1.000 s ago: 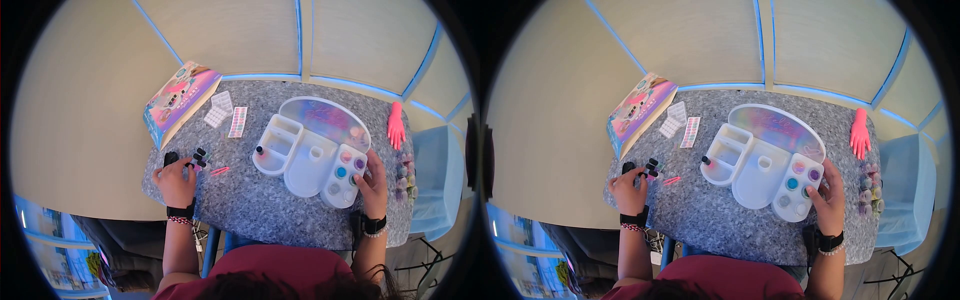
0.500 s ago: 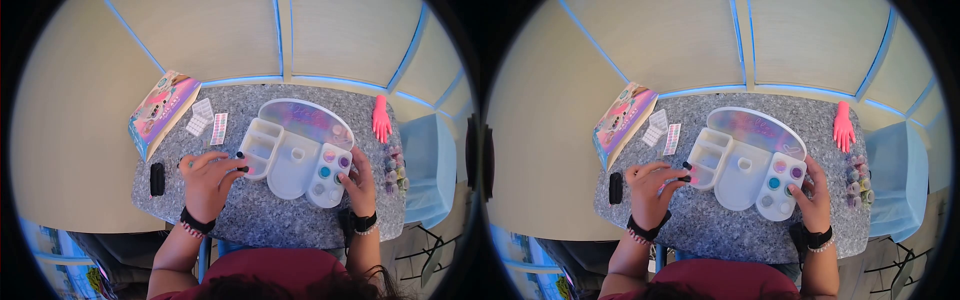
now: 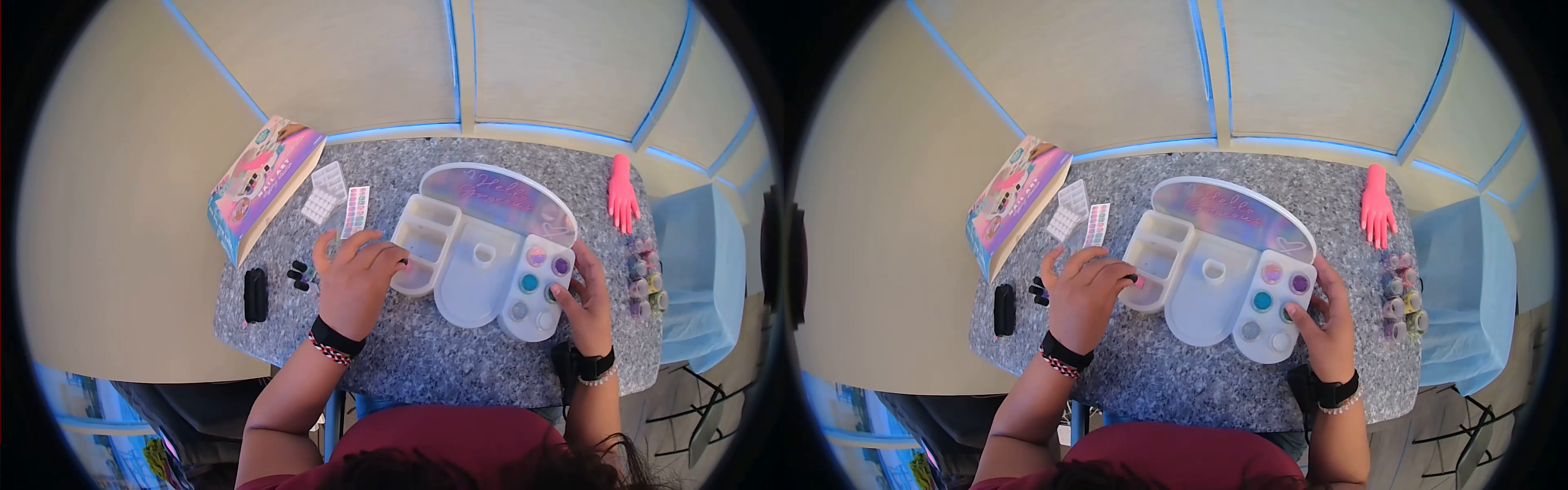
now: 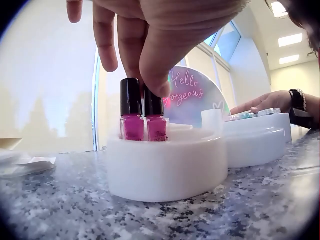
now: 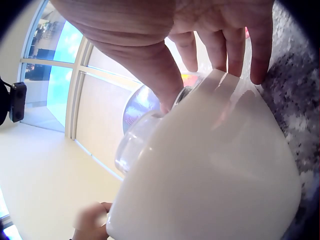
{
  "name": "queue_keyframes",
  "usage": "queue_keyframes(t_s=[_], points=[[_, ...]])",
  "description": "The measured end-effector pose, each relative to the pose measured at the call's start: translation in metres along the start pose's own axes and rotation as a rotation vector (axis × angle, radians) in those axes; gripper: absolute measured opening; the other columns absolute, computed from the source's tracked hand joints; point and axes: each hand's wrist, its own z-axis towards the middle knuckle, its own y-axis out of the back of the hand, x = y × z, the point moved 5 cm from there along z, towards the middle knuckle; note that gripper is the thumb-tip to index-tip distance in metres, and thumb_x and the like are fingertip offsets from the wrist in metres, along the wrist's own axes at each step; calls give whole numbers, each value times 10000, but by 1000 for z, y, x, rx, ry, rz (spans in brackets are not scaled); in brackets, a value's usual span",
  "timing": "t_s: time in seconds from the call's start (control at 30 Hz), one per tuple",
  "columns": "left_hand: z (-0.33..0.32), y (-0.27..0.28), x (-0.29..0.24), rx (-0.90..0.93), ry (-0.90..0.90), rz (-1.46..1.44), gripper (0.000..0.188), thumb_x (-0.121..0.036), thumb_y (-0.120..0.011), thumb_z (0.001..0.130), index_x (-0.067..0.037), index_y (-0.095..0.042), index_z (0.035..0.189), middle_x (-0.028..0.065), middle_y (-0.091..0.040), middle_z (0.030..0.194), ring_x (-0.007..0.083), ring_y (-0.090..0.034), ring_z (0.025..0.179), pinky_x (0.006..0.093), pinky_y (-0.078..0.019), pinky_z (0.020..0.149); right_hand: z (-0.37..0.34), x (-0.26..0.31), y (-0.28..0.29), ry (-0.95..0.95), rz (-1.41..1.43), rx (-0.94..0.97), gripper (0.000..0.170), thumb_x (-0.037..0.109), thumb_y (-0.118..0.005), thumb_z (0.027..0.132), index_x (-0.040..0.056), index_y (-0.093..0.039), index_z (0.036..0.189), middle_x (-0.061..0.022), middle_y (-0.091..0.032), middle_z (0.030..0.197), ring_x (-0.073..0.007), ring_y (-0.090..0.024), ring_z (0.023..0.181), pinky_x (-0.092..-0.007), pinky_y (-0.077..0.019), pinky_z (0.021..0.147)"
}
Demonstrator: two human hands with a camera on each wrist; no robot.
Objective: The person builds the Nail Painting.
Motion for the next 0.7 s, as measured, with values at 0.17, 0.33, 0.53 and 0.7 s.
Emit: queue_keyframes(t_s=[0.17,0.33,0.53,0.7], points=[[4,25,2,-16,78,-6,273,-329,-863,894,-211,-813,1135,-52,-799,1140,191,-683,1248,560,-289,1212,0,-3,0,3,3,2,765,-14,-748,960,36,-438,1657,-164,-537,1616,-276,-566,1453,-457,-498,1166],[-33,52,84,-93,373,194,290,-341,-867,913,-206,-819,1165,-10,-814,1136,228,-720,1170,553,-306,1204,0,-1,-1,4,8,4,765,-27,-735,954,41,-441,1657,-159,-537,1617,-270,-563,1456,-456,-501,1163],[-87,52,137,160,718,240,148,-293,-826,958,-226,-842,1089,12,-827,1036,226,-745,1082,554,-321,1176,0,-4,0,12,-6,5,757,-23,-730,957,42,-444,1656,-150,-529,1629,-269,-532,1491,-460,-485,1172],[-96,43,140,162,717,106,135,-303,-799,987,-229,-839,1093,7,-829,1059,225,-750,1069,561,-315,1173,-1,-4,1,12,-44,-12,755,-28,-726,957,32,-444,1655,-158,-530,1626,-276,-529,1498,-459,-481,1178]])
